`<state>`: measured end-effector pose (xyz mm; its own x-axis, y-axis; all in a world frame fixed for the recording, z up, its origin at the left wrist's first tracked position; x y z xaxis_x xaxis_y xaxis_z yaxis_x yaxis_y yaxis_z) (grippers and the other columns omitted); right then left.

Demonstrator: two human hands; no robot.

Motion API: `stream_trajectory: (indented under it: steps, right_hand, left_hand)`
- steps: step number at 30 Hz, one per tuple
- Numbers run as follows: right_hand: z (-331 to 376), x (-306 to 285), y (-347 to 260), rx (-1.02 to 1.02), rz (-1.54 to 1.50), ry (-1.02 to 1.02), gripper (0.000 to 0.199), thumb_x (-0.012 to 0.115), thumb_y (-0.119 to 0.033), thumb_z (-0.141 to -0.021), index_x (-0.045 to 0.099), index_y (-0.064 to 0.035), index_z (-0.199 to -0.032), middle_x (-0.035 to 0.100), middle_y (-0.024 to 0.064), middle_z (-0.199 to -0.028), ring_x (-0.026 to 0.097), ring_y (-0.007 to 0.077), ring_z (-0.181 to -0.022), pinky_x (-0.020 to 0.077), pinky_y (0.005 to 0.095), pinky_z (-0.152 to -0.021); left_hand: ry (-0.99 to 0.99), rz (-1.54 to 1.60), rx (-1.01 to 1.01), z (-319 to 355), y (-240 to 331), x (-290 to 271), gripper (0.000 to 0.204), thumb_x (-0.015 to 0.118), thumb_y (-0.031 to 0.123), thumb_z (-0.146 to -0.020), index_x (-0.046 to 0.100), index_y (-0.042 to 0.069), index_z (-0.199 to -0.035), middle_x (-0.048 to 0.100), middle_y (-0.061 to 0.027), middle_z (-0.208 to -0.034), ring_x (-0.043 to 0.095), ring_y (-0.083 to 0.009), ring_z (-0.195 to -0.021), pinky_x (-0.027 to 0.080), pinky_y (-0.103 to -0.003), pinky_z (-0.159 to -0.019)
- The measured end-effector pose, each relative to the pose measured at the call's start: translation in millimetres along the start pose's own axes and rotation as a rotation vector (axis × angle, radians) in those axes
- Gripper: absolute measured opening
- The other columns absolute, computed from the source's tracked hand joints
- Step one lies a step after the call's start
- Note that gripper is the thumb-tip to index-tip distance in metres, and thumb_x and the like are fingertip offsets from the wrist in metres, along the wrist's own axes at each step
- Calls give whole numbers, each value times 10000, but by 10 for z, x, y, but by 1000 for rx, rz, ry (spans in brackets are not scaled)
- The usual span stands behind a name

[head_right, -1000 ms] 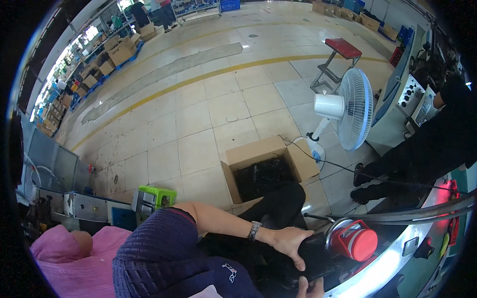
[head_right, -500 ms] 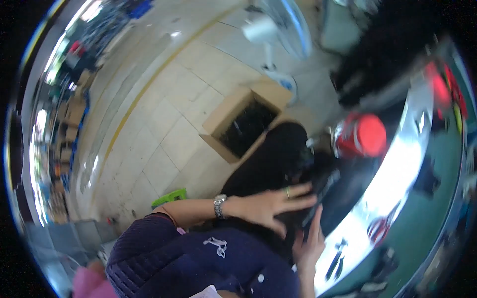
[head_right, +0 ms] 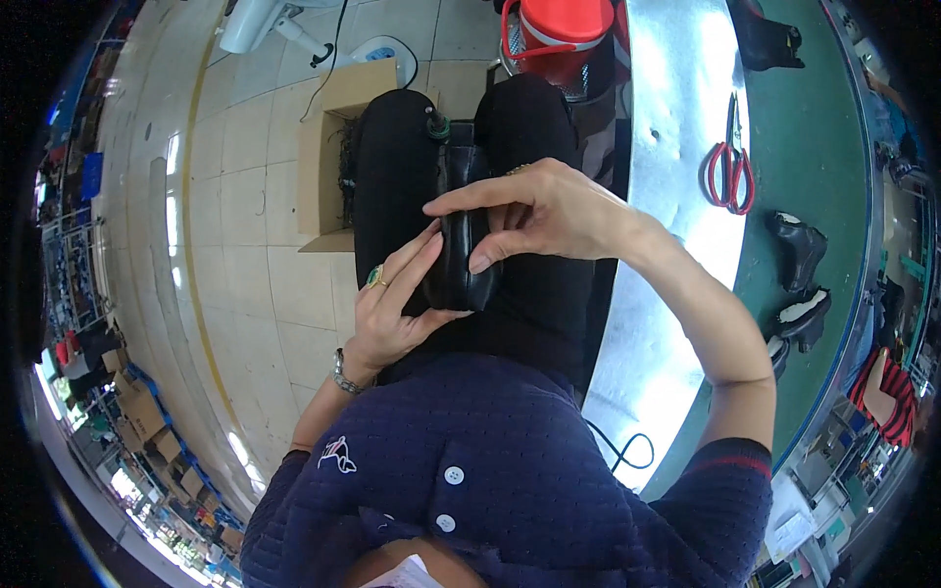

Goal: Applying adhesive and assembling components of a shoe upper.

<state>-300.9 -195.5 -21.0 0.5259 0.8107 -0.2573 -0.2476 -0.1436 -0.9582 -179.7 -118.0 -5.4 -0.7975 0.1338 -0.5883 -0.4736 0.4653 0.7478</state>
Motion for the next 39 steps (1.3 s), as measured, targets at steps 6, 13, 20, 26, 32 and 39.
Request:
stream_trajectory:
  steps: [6,13,20,26,32,39]
  right_hand:
    - [-110,193,-2,76,-68,-109,381,773,-174,-768,661,-110,-1126,696,27,-815,667,93,-672,533,225,-584]
    - [-248,224,0,72,49,-123,419,789,-187,-744,654,-123,-1136,706,5,-857,672,110,-661,537,237,-589]
    - [-272,190,42,46,-126,-92,460,786,-185,-754,631,-145,-1185,711,8,-865,673,99,-645,527,230,-579]
    - [-262,135,51,39,-21,80,554,726,-267,-842,522,-166,-1347,649,24,-823,585,100,-614,475,253,-585]
    - [71,435,199,-66,-66,435,1064,839,-355,-705,189,-118,-1513,471,190,-1324,508,301,-1188,434,404,-968]
    - [142,741,167,160,-429,471,1020,770,-241,-810,60,-109,-1531,500,206,-1353,571,293,-1160,426,351,-994]
  left_hand:
    - [64,-103,27,107,102,-45,634,831,187,-669,592,-78,-1192,628,-230,-1168,660,-293,-1034,563,-329,-843]
    - [121,-43,-40,168,-43,-133,665,866,182,-629,594,-74,-1179,654,-224,-1119,672,-293,-1010,560,-326,-841]
    - [115,80,-128,169,-157,-131,665,868,202,-656,566,-52,-1192,651,-200,-1148,678,-272,-1001,558,-313,-837]
    - [139,2,-116,65,-199,-258,703,865,147,-649,543,-75,-1233,648,-206,-1159,646,-283,-1077,512,-316,-916]
    - [314,89,-340,-238,-559,-850,527,781,-43,-680,638,-18,-1186,671,-154,-1141,660,-173,-999,518,-290,-863]
    - [94,127,-414,-1220,-808,-762,358,702,292,-859,694,19,-1089,714,-87,-801,591,-50,-695,468,-209,-630]
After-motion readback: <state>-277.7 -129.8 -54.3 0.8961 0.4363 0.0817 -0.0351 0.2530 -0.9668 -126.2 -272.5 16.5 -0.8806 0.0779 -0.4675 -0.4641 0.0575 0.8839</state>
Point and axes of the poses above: each hand's wrist, its own z-axis away from the middle knuckle, its own x-axis out of the palm, y = z × x, the point moved 9 cm from there along -z, towards the middle knuckle
